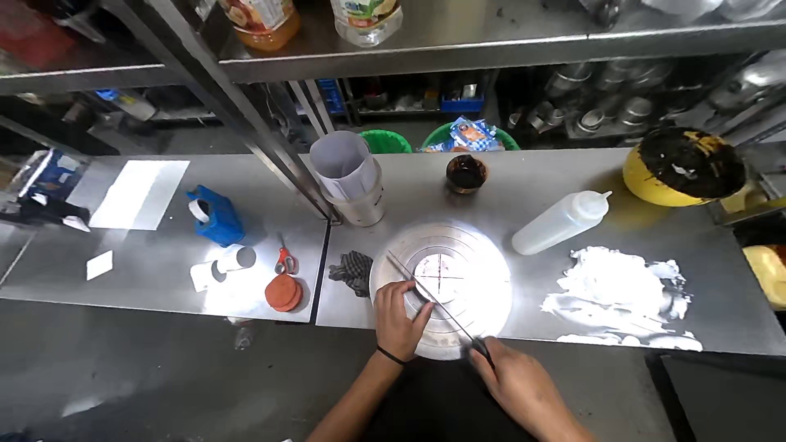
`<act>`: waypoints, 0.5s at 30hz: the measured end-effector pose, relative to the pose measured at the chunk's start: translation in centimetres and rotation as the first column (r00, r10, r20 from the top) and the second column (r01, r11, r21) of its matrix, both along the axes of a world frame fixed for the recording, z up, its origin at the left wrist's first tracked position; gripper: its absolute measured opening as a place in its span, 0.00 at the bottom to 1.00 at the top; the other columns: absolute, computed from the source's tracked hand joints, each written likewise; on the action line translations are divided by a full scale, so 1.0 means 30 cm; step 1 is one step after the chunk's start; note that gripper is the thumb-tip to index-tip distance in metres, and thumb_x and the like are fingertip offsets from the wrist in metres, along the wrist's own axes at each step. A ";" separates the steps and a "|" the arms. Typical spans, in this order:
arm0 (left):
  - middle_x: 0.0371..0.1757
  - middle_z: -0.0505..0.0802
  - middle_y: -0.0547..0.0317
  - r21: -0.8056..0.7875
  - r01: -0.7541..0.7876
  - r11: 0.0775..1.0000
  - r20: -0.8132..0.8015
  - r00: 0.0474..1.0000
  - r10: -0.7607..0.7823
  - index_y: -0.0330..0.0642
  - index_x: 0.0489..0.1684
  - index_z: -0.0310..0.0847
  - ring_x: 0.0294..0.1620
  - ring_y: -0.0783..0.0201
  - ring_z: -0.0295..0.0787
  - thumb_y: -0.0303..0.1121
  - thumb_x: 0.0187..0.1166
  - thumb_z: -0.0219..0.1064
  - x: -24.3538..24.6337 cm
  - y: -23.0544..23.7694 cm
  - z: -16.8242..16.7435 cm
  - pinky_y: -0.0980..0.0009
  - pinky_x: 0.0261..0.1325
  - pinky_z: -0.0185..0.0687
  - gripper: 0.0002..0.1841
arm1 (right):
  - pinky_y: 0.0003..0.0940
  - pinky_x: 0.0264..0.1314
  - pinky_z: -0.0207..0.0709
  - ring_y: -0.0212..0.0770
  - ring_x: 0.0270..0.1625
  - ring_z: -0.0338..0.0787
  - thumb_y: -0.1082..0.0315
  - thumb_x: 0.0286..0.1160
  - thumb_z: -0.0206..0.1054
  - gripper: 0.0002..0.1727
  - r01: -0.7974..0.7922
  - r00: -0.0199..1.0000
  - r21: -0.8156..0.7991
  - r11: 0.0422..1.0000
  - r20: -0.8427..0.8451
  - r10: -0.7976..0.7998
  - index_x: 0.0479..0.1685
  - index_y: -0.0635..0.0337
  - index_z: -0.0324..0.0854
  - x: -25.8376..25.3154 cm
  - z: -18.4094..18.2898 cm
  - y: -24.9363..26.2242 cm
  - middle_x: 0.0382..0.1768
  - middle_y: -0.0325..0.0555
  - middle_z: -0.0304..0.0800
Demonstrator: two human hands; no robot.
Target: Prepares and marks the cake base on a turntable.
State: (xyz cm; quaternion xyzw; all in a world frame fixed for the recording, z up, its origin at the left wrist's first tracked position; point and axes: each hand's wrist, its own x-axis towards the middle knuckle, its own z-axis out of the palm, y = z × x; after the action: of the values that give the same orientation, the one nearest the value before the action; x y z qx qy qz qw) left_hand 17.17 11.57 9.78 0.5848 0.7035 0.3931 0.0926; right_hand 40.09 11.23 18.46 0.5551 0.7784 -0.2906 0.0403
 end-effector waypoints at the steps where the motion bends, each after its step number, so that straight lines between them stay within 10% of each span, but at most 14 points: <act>1: 0.61 0.90 0.57 -0.002 0.002 1.000 -0.003 1.000 -0.002 0.43 0.61 0.83 0.68 0.54 0.82 0.54 0.69 0.78 0.001 -0.001 0.000 0.53 0.76 0.75 0.29 | 0.53 0.35 0.84 0.52 0.34 0.92 0.43 0.88 0.47 0.27 -0.007 1.000 -0.012 1.000 0.005 0.007 0.46 0.55 0.83 -0.021 0.000 0.019 0.27 0.47 0.87; 15: 0.61 0.89 0.59 0.024 0.012 1.000 0.022 1.000 -0.013 0.46 0.60 0.84 0.69 0.56 0.81 0.51 0.68 0.79 -0.006 0.001 -0.001 0.54 0.76 0.75 0.26 | 0.60 0.31 0.84 0.58 0.31 0.93 0.46 0.88 0.53 0.26 0.001 1.000 -0.010 1.000 -0.011 -0.001 0.53 0.61 0.86 0.135 0.008 -0.087 0.29 0.55 0.91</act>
State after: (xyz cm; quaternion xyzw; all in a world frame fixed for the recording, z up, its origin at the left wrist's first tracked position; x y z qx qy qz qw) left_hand 16.97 11.59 9.74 0.5859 0.6940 0.4074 0.0959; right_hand 44.14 8.61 18.70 0.5536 0.7768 -0.2975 0.0388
